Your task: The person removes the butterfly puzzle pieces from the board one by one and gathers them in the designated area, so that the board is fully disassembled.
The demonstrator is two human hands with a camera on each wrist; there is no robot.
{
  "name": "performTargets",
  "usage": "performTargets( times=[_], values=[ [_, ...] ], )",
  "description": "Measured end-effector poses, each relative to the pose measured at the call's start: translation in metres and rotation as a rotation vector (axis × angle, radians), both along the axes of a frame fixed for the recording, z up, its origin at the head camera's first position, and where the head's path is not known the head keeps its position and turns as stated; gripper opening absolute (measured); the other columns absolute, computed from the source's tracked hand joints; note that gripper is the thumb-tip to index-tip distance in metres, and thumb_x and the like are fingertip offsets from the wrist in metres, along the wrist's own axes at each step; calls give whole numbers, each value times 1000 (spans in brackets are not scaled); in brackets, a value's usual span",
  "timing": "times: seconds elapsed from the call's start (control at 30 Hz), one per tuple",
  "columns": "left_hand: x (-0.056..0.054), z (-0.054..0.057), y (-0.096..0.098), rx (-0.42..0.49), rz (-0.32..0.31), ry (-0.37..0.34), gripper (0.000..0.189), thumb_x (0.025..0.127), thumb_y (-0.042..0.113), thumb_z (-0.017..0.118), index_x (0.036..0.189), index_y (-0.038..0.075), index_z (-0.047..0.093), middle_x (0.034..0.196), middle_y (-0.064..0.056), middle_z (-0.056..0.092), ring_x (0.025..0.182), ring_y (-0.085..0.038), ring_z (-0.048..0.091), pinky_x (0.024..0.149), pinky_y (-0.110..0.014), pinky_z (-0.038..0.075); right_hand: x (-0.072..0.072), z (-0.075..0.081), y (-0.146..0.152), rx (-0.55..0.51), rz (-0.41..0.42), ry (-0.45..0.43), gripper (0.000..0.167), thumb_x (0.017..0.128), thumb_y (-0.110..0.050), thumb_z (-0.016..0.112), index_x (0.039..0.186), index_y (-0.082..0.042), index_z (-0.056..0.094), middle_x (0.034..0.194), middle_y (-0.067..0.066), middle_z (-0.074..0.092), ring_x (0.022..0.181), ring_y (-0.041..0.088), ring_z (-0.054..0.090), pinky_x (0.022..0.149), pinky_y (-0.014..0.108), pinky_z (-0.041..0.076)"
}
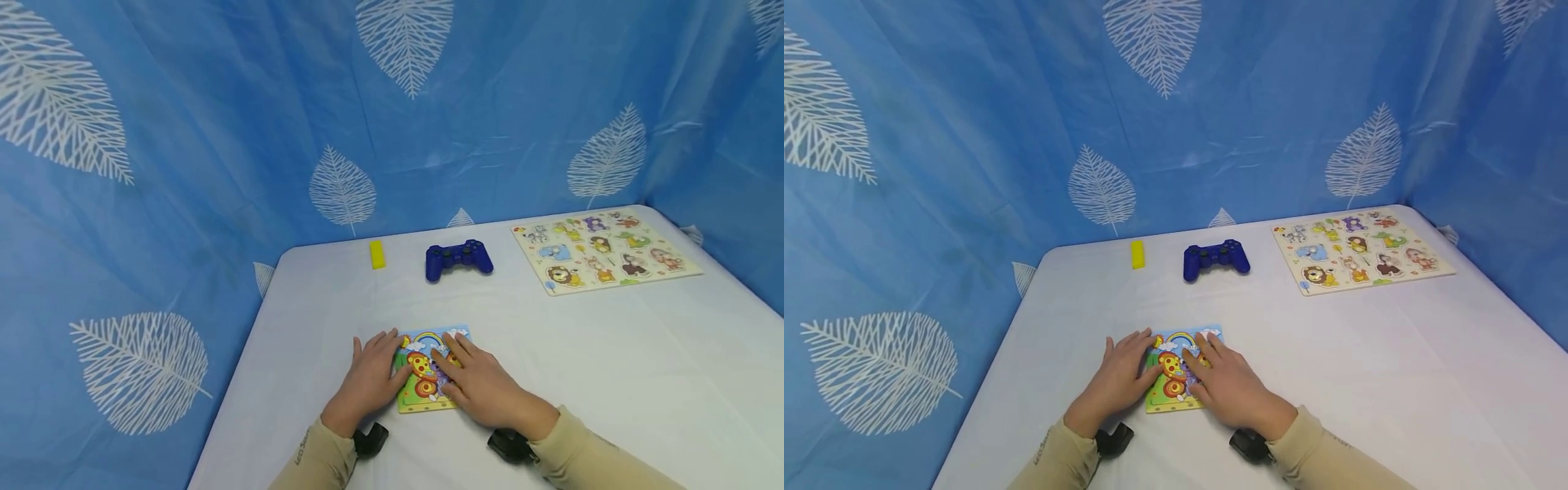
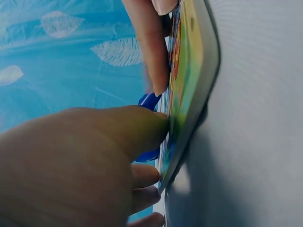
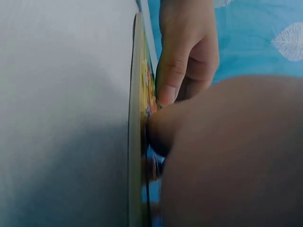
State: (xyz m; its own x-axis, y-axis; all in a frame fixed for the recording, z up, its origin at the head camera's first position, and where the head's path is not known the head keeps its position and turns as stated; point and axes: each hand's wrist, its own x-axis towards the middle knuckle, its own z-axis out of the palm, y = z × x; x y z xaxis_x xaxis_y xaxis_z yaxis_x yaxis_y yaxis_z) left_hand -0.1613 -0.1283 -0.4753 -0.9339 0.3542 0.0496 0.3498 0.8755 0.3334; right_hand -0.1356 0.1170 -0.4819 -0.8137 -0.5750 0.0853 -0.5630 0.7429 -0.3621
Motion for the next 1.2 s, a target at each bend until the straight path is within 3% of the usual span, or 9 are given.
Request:
performTargets(
  times=[0.17,0.4,0.53,0.87,1.07,1.2],
  values=[
    [-1,1,1,-12,12,9,59,100,44,65,148,11,55,156,-11,50,145,-35,44,116,-76,14,1,1,-3,86,29,25,51,110,-35,46,159,-22,42,169,11,28,153,50,21,112,65,34],
    [-2,4,4,-52,-1,51,57,99,44,66,145,10,57,153,-12,54,141,-35,49,115,-76,17,2,2,-6,122,28,80,50,108,-33,49,158,-29,43,166,13,34,150,51,26,108,64,38],
    [-3,5,4,-41,0,36,58,99,44,66,144,9,57,153,-12,54,142,-35,48,115,-77,17,2,4,-6,146,46,116,49,108,-32,50,156,-30,46,164,15,37,148,53,30,104,64,41],
    [-2,5,2,-10,12,-25,63,99,46,65,147,6,53,152,-14,53,147,-39,41,116,-76,15,2,7,-4,69,69,-14,50,107,-43,52,153,-26,51,166,18,32,150,57,20,108,71,33],
    [-3,3,4,-11,18,-27,65,99,47,64,148,7,53,152,-13,54,149,-40,37,117,-75,13,4,7,-6,102,58,10,52,106,-48,50,155,-29,48,164,19,34,149,57,22,106,70,35],
    [-5,2,6,37,32,-46,61,99,43,66,146,6,54,150,-14,55,150,-41,35,118,-74,12,5,8,-7,125,52,32,52,106,-48,50,155,-30,48,164,18,35,149,55,24,104,69,37]
  ],
)
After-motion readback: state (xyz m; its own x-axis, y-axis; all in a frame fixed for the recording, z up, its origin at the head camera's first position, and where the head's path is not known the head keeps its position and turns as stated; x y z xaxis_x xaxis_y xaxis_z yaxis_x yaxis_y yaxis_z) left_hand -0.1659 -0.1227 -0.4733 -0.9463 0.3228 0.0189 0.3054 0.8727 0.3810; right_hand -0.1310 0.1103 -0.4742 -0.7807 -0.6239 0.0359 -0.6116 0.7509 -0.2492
